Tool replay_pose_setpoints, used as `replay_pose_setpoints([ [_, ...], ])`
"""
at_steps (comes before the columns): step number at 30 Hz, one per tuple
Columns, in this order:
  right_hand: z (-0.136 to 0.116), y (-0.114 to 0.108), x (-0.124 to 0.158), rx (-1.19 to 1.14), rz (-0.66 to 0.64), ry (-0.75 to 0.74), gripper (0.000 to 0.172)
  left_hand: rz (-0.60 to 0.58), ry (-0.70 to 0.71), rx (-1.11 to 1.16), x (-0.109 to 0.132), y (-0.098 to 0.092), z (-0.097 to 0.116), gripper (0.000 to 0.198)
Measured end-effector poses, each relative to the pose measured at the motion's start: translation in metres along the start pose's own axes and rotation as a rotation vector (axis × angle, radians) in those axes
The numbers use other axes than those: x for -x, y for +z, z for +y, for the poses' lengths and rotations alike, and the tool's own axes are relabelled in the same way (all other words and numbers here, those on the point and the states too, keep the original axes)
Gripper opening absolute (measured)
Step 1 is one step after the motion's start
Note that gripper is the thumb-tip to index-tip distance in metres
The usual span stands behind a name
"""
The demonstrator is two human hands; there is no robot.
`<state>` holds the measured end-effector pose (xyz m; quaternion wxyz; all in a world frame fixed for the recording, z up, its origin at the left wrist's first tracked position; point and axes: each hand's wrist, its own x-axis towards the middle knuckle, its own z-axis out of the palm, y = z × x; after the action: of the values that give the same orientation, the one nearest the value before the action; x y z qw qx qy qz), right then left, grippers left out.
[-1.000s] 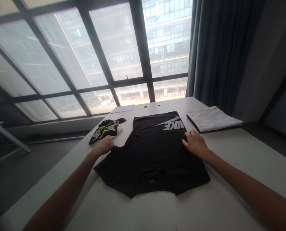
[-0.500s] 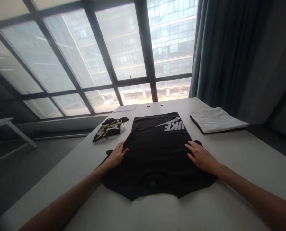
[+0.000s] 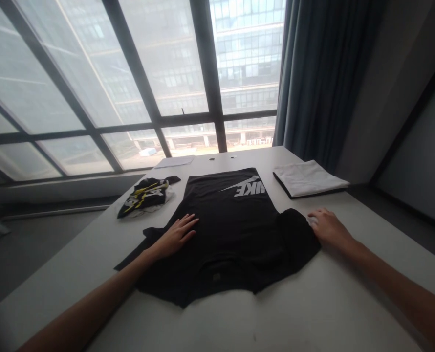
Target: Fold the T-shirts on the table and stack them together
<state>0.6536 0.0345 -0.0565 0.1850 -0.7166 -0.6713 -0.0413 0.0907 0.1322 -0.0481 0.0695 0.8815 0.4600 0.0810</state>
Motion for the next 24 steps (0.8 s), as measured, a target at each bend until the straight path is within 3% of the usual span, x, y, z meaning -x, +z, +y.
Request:
replay_pose_setpoints([
  [3, -0.005, -0.014, -0.002, 0.04, 0.1, 0.022, 0.039, -0.019, 0.005, -0.012, -0.001, -0.001, 0.002, 0.056],
  [7, -0.073, -0.019, -0.004, -0.085, 0.166, -0.178, 0.042, -0.05, 0.021, -0.025, 0.005, 0.0, 0.02, 0.059],
  [10, -0.128, -0.003, -0.007, -0.162, 0.088, -0.365, 0.043, -0.064, 0.053, -0.009, 0.008, -0.002, 0.031, 0.061],
  [12, -0.147, 0.016, -0.013, -0.174, 0.035, -0.412, 0.045, -0.029, 0.054, 0.017, 0.001, -0.008, 0.028, 0.058],
  [16, -0.143, 0.054, -0.028, -0.151, -0.041, -0.346, 0.051, 0.186, -0.14, 0.013, -0.032, -0.025, -0.007, 0.055],
  [21, -0.111, 0.068, -0.032, -0.18, -0.036, -0.297, 0.056, 0.043, -0.36, -0.079, -0.065, -0.028, -0.058, 0.055],
  [24, -0.105, 0.064, -0.03, -0.206, -0.018, -0.316, 0.053, 0.07, -0.383, -0.091, -0.071, -0.023, -0.06, 0.057],
])
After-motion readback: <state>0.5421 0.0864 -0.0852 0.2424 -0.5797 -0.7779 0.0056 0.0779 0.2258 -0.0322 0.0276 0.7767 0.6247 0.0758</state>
